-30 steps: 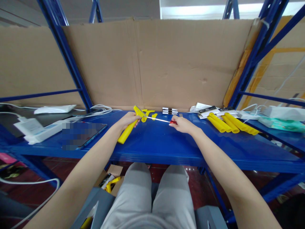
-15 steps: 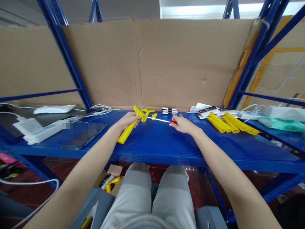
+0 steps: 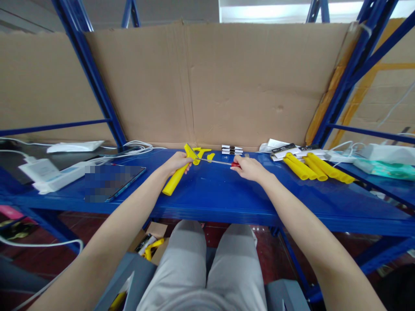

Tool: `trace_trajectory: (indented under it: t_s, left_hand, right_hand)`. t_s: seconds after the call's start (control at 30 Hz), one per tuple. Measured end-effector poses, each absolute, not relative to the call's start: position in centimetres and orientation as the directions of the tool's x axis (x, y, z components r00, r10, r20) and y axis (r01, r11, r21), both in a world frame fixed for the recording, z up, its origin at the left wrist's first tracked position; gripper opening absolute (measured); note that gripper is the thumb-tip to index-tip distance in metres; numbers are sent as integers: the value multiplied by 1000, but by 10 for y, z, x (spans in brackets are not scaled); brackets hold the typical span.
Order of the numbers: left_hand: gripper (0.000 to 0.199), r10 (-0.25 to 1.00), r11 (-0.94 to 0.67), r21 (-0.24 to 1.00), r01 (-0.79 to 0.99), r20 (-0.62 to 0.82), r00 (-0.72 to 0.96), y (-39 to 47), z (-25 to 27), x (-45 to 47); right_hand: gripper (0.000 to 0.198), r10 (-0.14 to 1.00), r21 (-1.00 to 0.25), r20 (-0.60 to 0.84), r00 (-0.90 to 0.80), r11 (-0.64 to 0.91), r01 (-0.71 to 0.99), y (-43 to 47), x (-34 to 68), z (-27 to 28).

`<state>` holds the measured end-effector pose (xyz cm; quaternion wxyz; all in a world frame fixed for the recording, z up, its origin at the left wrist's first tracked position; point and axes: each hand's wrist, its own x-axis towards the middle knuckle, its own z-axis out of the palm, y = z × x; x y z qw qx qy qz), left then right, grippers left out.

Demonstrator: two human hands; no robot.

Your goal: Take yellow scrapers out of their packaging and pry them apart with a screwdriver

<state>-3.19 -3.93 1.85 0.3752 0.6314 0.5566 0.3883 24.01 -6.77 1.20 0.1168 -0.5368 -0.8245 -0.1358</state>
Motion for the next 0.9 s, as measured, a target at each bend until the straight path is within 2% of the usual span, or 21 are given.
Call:
trace_trajectory:
  t_s: [0.17,0.33,0.6,0.9]
  left_hand:
    - [24,995,-104,906,410,90,53,-39,19,-30]
    - [29,992,-124,884,451,116,46,-39,20,-30]
    - [33,988,-153,893,423,137,68,-41,22,-29]
    - [32,980,-197,887,418,183,72,-44,26,-29]
  right_hand:
    - [27,861,219,338,-380,321,921,-74,234,15]
    - [30,846,272,359,-394,309,911,-76,234,16]
    - [31,836,285,379,-397,303,909,-75,235,13]
    - [29,818,230,434,-377,304,924,-74,237,12]
